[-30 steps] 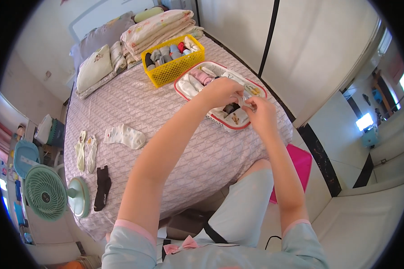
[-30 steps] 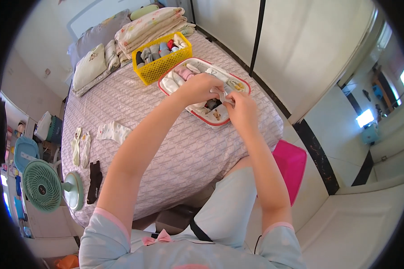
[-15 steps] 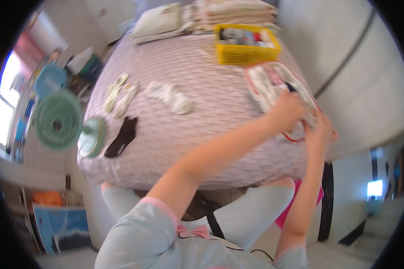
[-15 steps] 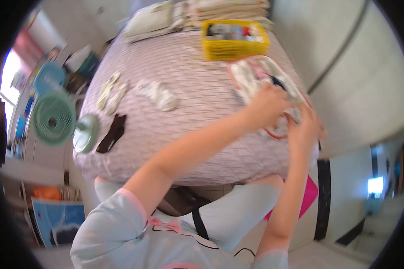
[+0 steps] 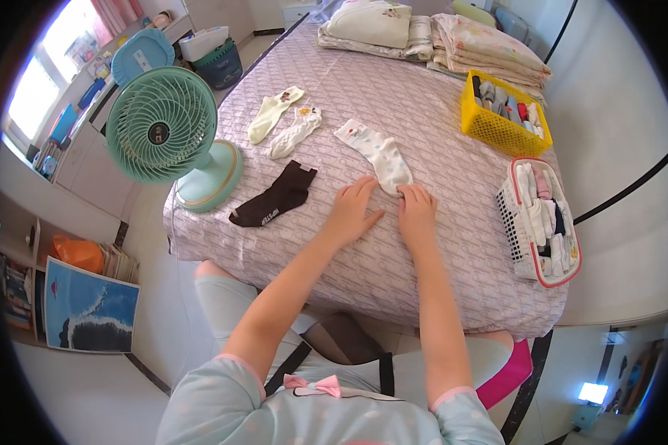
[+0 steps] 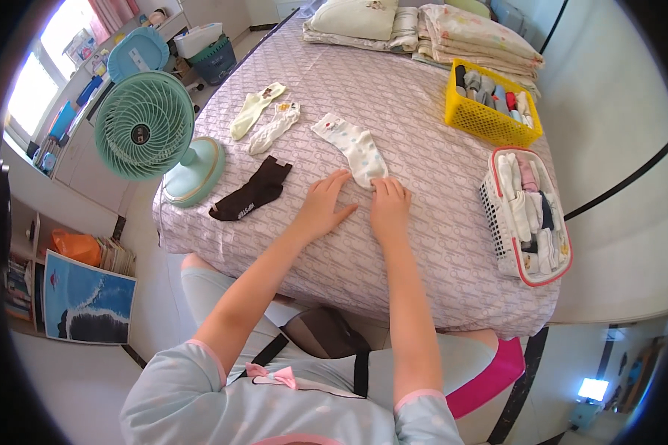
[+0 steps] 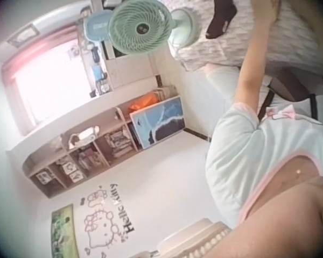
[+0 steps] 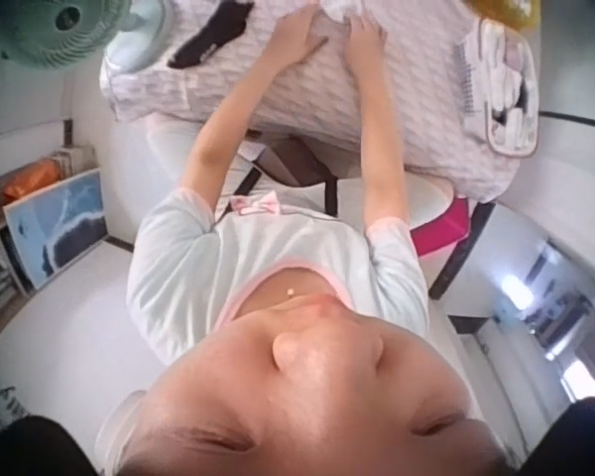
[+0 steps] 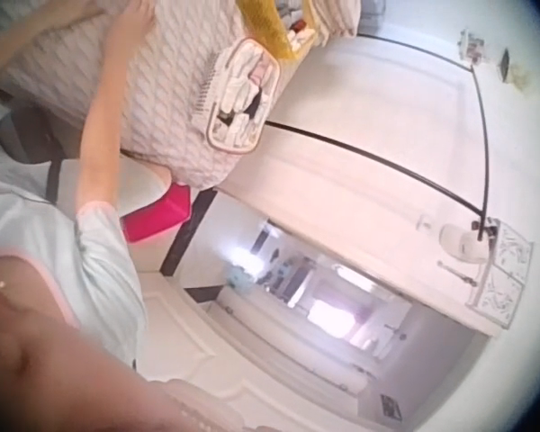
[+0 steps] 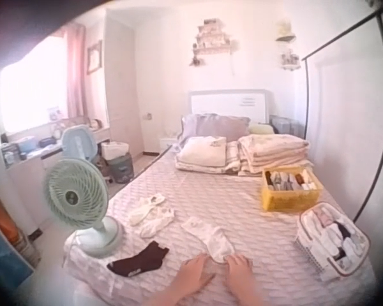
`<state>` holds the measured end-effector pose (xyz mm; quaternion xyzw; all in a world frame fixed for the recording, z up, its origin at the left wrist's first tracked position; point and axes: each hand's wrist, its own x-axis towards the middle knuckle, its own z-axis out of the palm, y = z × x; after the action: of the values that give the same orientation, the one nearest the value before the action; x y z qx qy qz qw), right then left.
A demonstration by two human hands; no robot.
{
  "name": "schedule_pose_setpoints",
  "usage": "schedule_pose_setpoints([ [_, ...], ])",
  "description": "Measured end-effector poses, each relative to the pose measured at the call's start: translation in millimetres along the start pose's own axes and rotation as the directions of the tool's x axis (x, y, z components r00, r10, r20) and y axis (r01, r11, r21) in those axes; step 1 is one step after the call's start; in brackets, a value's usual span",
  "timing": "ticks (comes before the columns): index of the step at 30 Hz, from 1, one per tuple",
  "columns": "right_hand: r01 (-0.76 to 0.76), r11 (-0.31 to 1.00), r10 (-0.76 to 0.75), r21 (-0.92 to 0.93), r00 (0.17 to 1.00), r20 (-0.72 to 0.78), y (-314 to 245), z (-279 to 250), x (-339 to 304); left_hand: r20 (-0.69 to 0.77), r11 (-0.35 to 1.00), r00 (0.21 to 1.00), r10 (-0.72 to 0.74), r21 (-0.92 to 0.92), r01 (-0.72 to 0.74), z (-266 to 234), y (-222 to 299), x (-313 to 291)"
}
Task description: Folding various pairs of socks and organizing them into storage baskets.
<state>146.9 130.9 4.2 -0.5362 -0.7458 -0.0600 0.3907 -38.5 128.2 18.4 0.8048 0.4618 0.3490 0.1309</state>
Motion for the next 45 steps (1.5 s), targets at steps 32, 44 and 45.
schedule_pose_setpoints([
  [32, -0.061, 0.989, 0.067, 0.134, 0.997, -0.035, -84.3, -45.2, -87.3, -0.183, 0.98, 0.963, 0.197, 0.029, -0.195, -36.1, 26.5, -94.4],
  [44, -0.09, 0.994, 0.079, 0.063, 0.984, 0.162, -87.6, -50.8, -93.9, -0.138, 0.996, 0.989, -0.058, 0.058, 0.067, -31.6, 35.3, -107.4],
  [45, -0.089, 0.995, 0.079, 0.049, 0.98, 0.181, -90.4, -48.7, -93.8, -0.136, 0.996, 0.989, -0.06, 0.056, 0.068, -30.0, 37.8, -106.4],
])
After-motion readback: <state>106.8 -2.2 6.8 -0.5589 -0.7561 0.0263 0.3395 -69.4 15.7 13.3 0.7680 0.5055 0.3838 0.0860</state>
